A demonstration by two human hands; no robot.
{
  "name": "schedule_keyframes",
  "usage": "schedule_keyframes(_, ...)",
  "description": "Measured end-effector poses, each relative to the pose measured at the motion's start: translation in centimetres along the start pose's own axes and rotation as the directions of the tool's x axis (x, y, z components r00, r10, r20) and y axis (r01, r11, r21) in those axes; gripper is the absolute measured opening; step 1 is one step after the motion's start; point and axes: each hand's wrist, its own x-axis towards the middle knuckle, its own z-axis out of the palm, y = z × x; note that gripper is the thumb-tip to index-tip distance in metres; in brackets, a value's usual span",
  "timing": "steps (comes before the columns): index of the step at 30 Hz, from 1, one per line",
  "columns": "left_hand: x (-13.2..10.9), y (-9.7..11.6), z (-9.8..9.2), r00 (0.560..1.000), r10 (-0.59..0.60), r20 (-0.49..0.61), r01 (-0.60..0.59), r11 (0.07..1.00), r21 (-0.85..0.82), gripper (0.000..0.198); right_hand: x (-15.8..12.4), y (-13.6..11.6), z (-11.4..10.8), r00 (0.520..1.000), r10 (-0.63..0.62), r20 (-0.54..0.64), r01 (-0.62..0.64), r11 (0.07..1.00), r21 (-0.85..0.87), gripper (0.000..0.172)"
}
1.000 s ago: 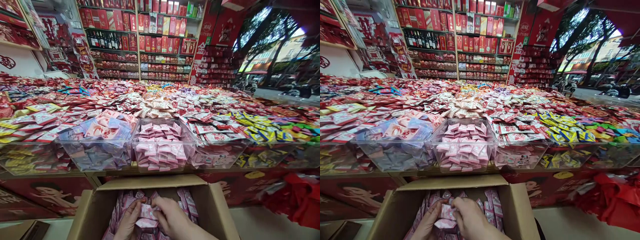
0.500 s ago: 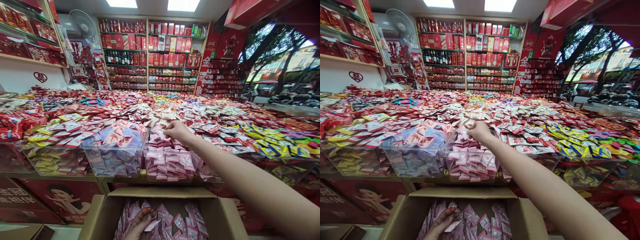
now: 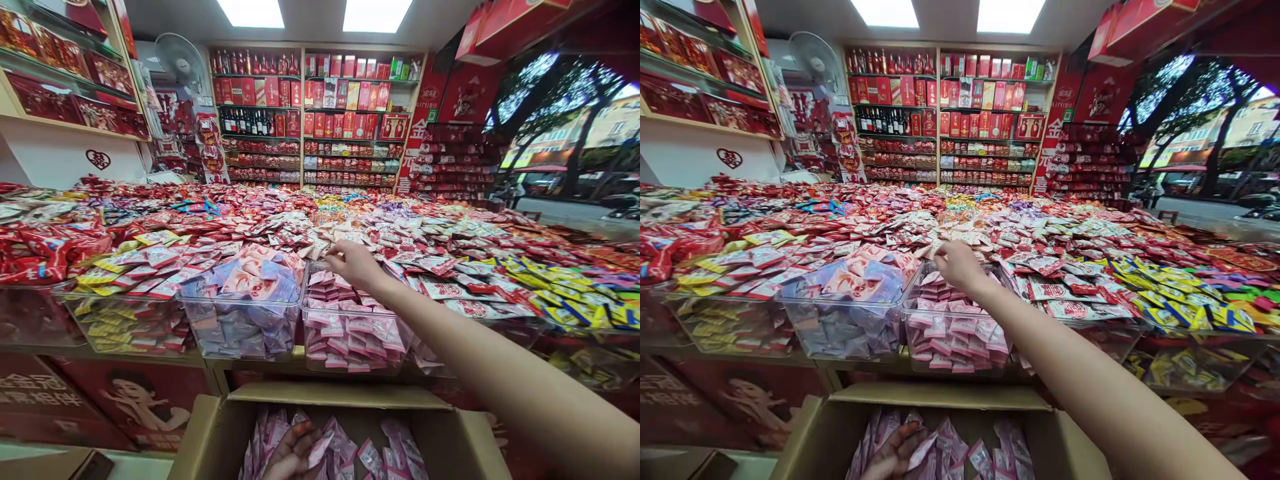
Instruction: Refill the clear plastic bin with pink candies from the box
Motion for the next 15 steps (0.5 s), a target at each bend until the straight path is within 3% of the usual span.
schedule_keyframes(3,-1.2,0.5,1.5,0.999,0.012,0.035,-0.012,1.0,-0.023,0.035,-5.4,-2.4,-1.9,0.974,-0.208,-0.093,0.211,0.977,0.031,0.017)
schedule_keyframes(4,-1.6,0.7,2.1,0.997,0.004,0.077,-0.004,1.0,-0.006,0.037,-7.8,-2.8,-1.9,0.965,-0.26,-0.037,0.262,0.963,0.065,0.017)
schedule_keyframes(6,-2.1,0.9,3.3,0.988,0.04,0.147,-0.045,0.999,0.028,0.041,-13.0,-2.9,-0.8,0.931,-0.311,0.191,0.289,0.948,0.137,0.018)
schedule_keyframes(7,-2.3,0.8,3.7,0.986,0.057,0.159,-0.066,0.997,0.051,0.04,-15.5,-2.5,0.3,0.901,-0.306,0.308,0.272,0.951,0.149,0.02)
schedule_keyframes(9,-2.5,0.5,4.3,0.984,0.06,0.168,-0.078,0.991,0.106,0.041,-19.8,-1.0,3.2,0.872,-0.233,0.43,0.208,0.972,0.105,0.023)
schedule_keyframes(12,-2.6,-0.1,4.5,0.984,0.023,0.179,-0.054,0.984,0.171,0.042,-23.5,1.9,7.7,0.88,-0.131,0.457,0.141,0.99,0.012,0.027)
schedule_keyframes(15,-2.7,-0.3,4.4,0.99,-0.024,0.139,-0.004,0.981,0.195,0.035,-24.2,3.9,9.9,0.901,-0.064,0.429,0.069,0.998,0.005,0.023)
